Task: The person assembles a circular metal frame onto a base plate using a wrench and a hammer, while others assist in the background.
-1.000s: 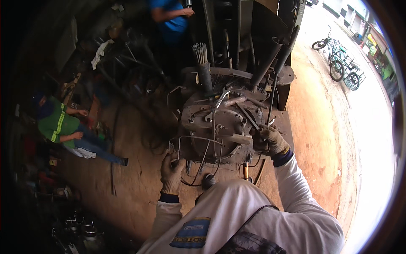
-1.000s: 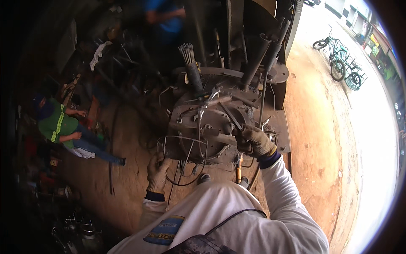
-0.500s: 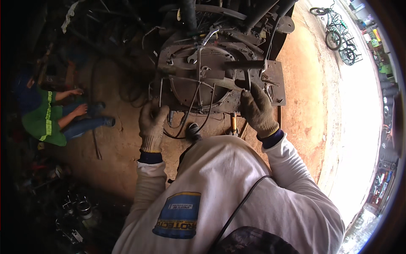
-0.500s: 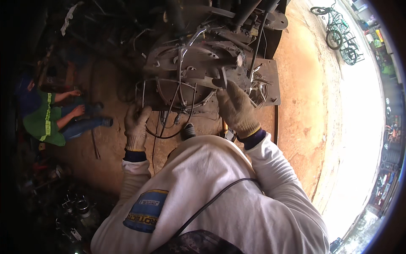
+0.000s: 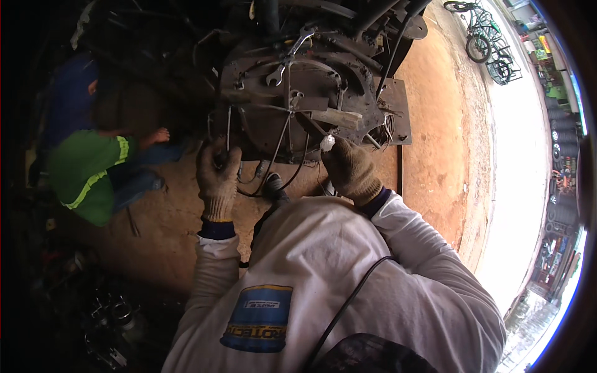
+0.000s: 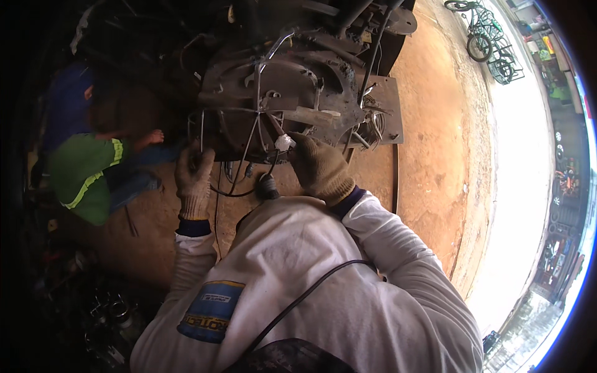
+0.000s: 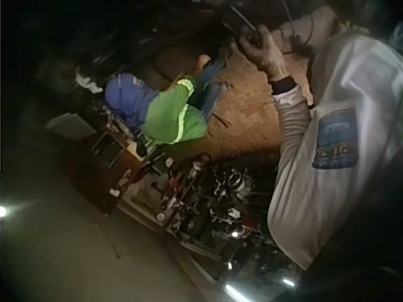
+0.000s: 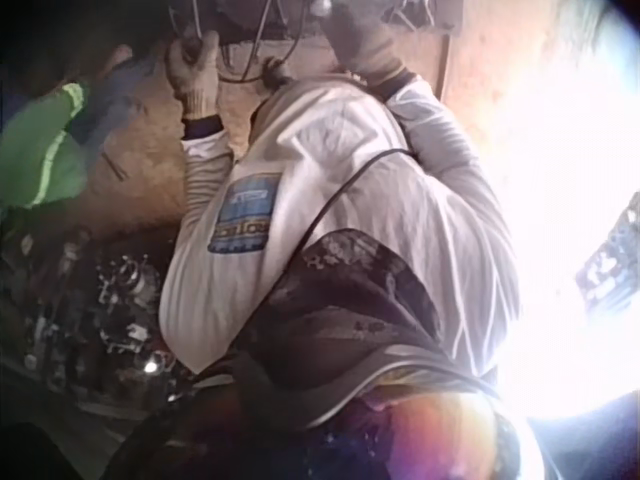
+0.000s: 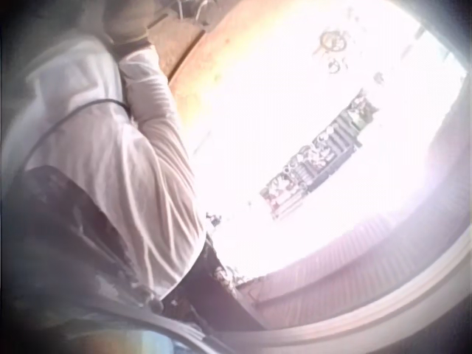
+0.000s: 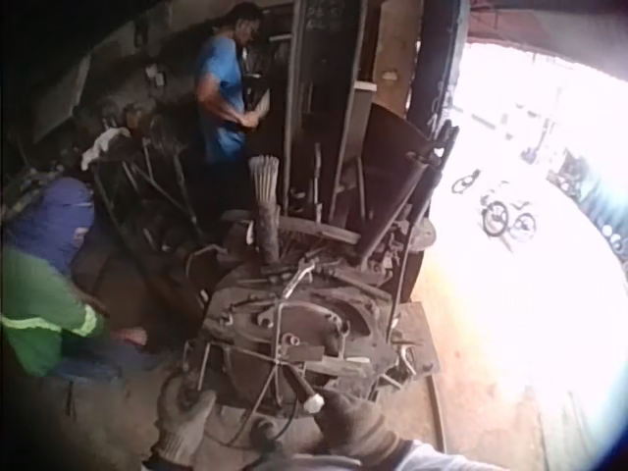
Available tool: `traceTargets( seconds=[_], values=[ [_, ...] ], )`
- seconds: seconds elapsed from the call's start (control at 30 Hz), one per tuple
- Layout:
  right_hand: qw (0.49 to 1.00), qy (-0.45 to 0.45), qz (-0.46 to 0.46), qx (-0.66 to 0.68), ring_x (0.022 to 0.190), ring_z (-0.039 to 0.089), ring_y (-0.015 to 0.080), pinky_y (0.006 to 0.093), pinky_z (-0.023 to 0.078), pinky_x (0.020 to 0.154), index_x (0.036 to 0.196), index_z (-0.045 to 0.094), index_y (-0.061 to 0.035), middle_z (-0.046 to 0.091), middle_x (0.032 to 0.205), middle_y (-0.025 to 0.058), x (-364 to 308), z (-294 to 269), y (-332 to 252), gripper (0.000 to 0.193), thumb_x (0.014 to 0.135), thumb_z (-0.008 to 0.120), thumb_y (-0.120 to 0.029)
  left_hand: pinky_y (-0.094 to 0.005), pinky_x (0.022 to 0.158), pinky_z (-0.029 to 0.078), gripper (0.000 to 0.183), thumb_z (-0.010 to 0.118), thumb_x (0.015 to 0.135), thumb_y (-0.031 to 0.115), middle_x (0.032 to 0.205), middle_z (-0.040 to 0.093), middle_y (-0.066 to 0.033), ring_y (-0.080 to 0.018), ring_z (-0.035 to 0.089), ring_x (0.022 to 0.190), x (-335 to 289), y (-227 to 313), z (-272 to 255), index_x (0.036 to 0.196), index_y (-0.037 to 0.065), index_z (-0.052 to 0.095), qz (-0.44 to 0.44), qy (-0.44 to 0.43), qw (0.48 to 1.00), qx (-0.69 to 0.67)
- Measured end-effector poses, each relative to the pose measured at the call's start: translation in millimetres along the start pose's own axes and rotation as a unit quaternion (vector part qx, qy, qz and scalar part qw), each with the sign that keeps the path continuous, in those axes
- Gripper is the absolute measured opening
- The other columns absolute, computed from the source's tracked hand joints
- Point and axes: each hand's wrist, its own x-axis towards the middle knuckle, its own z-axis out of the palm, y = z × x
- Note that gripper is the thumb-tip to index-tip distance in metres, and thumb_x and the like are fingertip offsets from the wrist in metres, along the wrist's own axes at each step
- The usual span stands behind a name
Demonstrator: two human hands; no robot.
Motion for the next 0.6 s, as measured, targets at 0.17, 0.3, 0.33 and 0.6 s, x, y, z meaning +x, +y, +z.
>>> traceTargets(
  seconds=[0.17, 0.3, 0.33, 0.6],
  values=[
    [0.999, 0.001, -0.013, -0.029, 0.093, 0.068, 0.0436, 0.0476, 0.055, 0.078, 0.118, 0.061, -0.001, 0.069, 0.1, 0.023, 5.9, 9.5, 3.7, 0.029, 0.094, 0.063, -0.018, -0.031, 0.085, 0.051, 0.04, 0.078, 0.088, 0.019, 0.113, 0.061, -0.0056, -0.0143, 0.06, 0.098, 4.0, 6.1, -2.8, 0.121, 0.001, 0.063, 0.013, -0.019, 1.0, -0.019],
    [0.999, -0.003, -0.032, -0.044, 0.094, 0.068, 0.0427, 0.0472, 0.055, 0.078, 0.121, 0.062, -0.0009, 0.069, 0.103, 0.0229, 7.6, 14.6, 13.0, 0.032, 0.095, 0.063, -0.019, -0.032, 0.089, 0.051, 0.04, 0.078, 0.088, 0.018, 0.115, 0.061, -0.0074, -0.0165, 0.061, 0.102, 3.2, 6.1, -4.1, 0.121, 0.0, 0.063, 0.012, -0.017, 0.999, -0.034],
    [0.998, -0.007, -0.039, -0.051, 0.093, 0.068, 0.0424, 0.047, 0.056, 0.078, 0.121, 0.062, -0.001, 0.069, 0.104, 0.0229, 6.8, 17.1, 20.2, 0.032, 0.095, 0.063, -0.019, -0.0319, 0.088, 0.051, 0.04, 0.078, 0.088, 0.018, 0.115, 0.061, -0.0073, -0.0165, 0.062, 0.101, 3.4, 6.8, -3.5, 0.121, 0.0, 0.063, 0.011, -0.02, 0.999, -0.037],
    [0.998, -0.015, -0.022, -0.05, 0.092, 0.069, 0.0402, 0.0462, 0.056, 0.079, 0.124, 0.063, -0.0032, 0.07, 0.105, 0.0207, 7.0, 13.6, 9.5, 0.035, 0.092, 0.065, -0.017, -0.0316, 0.084, 0.052, 0.042, 0.081, 0.086, 0.02, 0.108, 0.062, -0.005, -0.0155, 0.062, 0.095, 5.1, 17.9, -8.1, 0.119, 0.0, 0.064, 0.006, -0.02, 1.0, 0.021]
  ],
)
